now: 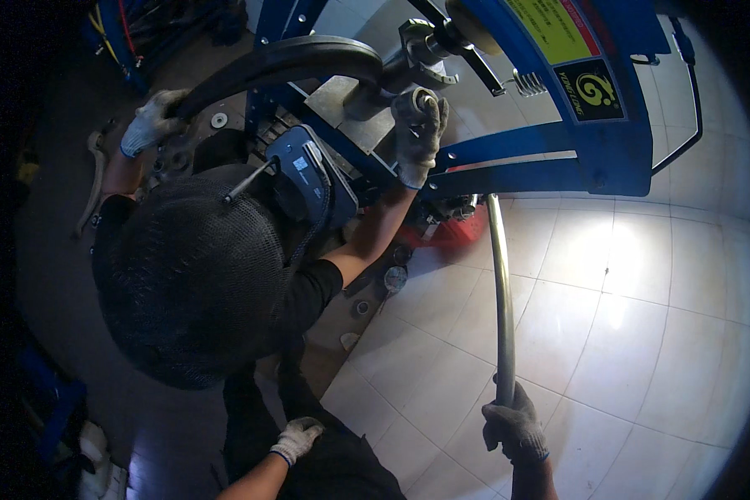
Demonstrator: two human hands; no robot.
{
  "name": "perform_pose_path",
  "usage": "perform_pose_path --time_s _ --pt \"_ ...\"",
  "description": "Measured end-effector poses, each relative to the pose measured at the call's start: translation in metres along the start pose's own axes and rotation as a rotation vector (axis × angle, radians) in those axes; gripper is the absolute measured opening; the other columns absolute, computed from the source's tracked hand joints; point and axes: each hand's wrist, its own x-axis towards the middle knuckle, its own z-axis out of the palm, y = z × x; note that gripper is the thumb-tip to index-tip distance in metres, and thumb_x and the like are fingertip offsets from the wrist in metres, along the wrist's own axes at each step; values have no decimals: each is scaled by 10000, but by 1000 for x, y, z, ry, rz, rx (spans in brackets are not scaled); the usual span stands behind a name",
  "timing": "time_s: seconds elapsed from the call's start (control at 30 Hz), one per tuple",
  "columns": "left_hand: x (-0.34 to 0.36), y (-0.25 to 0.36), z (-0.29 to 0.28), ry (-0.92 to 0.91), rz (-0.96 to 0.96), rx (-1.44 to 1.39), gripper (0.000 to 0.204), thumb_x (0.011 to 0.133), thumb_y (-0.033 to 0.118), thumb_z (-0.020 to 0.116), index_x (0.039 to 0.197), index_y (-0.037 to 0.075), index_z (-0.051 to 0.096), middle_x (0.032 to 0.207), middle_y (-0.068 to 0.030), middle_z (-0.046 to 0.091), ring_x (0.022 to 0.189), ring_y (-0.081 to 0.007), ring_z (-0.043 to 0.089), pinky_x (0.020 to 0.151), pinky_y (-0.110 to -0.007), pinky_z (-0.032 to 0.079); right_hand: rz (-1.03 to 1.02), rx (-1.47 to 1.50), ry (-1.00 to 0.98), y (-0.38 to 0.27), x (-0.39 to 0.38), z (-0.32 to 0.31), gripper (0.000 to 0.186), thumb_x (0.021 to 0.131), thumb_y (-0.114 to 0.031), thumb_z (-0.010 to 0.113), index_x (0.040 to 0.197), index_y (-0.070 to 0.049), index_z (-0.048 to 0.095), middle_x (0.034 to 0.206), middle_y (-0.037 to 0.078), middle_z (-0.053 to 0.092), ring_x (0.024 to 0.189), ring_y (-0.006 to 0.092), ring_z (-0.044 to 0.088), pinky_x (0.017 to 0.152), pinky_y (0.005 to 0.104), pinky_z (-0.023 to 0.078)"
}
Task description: The person operates a hydraulic press by repeatedly pulling a long metal lever to apply pressure to a metal part held by a coworker. The coworker positions and adjusts the part while the person cycles the press lever.
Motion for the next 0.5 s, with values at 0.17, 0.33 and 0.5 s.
perform_pose_path --time_s 0.17,0.33,0.5 --pt "8 -6 9 74 -40 -10 307 937 334 634 1106 105 747 1168 -145 720 1158 -343 642 1015 -414 484 -8 -28 21 8 5 -5 651 802 -39 696 1378 19 400 738 74 526 417 190 549 342 319 427" --pt "11 -7 12 46 -17 45 316 940 351 608 1092 111 747 1153 -144 721 1147 -359 638 1007 -422 486 -9 15 -14 8 7 -4 654 800 -35 690 1380 31 396 768 80 529 416 192 547 339 320 436" --pt "8 -3 12 93 -67 60 362 946 378 590 1130 100 732 1214 -161 693 1196 -363 608 1035 -426 465 6 -17 -17 10 8 0 679 798 -42 684 1399 40 377 773 83 527 416 198 548 339 324 441"
